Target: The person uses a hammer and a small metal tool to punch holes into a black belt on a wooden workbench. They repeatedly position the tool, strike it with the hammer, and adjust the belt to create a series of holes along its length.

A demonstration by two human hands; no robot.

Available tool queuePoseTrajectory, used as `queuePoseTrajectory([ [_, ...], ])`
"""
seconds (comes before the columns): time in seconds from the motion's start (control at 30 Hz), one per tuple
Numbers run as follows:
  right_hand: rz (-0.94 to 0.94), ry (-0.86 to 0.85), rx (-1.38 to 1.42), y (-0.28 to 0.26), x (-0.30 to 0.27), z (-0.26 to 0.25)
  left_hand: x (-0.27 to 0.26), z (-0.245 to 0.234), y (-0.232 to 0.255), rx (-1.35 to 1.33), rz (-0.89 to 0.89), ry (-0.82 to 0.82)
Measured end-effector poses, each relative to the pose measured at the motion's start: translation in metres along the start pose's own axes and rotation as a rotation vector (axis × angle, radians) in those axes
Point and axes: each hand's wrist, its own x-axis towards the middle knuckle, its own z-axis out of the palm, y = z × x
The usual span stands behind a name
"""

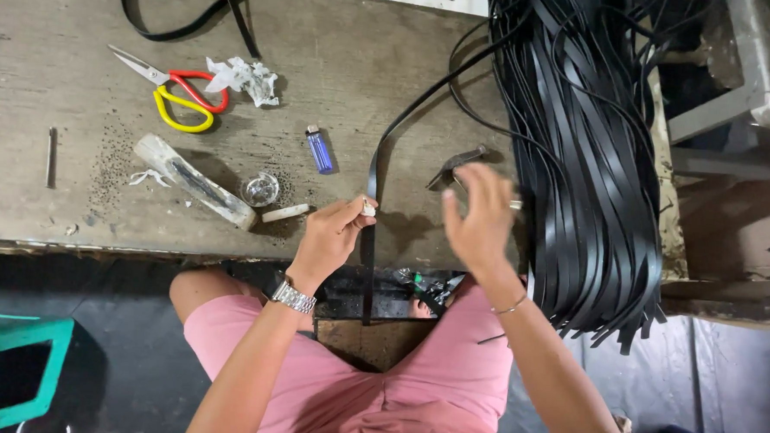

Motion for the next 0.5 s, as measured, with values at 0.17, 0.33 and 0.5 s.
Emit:
queuePoseTrajectory([
  [0.17,0.018,-0.236,-0.335,0.049,-0.024,-0.011,0.006,-0.003,0.004,-0.035,-0.006,0.003],
  [0.33,0.063,-0.288,-0.424,0.045,-0.021,-0.011,0.009,-0.006,0.009,-0.017,0.0,-0.012],
  [0.5,0.419,-0.461,0.171,-0.013,0.002,-0.056,-0.014,0.009,-0.02,0.082,0.05,-0.07],
])
